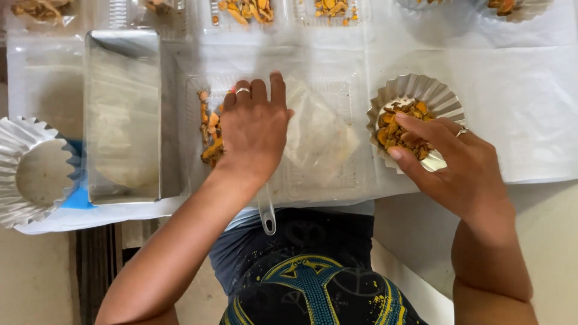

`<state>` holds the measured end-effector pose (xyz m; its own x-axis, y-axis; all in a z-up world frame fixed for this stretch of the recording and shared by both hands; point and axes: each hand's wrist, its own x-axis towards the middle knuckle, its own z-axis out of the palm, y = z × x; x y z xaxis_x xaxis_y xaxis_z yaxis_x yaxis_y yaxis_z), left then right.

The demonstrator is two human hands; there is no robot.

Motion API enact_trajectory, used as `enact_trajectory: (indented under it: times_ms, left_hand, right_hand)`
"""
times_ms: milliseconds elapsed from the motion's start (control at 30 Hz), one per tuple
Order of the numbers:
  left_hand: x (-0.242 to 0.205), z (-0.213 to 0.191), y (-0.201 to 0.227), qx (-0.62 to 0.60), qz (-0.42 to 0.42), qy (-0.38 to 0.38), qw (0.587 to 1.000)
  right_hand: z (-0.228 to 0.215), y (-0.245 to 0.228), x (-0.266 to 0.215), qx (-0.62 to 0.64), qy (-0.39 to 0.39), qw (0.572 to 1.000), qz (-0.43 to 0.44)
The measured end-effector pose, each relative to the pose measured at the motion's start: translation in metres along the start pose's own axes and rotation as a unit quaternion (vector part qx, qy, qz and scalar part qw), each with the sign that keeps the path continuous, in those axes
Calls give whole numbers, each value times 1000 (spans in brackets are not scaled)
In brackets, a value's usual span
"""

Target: Brushing and sorting dried turmeric slices into various containers and liners.

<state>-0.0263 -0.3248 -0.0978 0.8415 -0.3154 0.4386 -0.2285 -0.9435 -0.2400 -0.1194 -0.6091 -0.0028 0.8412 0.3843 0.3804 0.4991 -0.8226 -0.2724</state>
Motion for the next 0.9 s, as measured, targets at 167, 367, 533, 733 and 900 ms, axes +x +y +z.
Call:
enact_trajectory:
  times_ms: [167,367,533,733,900]
  left_hand:
    - [2,-29,-8,-84,30,51,995]
    - [1,-132,-14,-519,-6,69,852]
    - [-10,-174,-11,-558,1,89,825]
    - [-22,-158,-17,-656,-32,65,751]
    - [-23,-157,-16,-690,-38,61,720]
  right_hand:
    - [2,2,-16,57,1,994,92]
    - [12,-57,9,132,101,985,50]
    - [35,-90,35,83,148,985,38]
    - [51,-83,41,138,217,966,-26]
    - [61,-83,42,180,165,970,2]
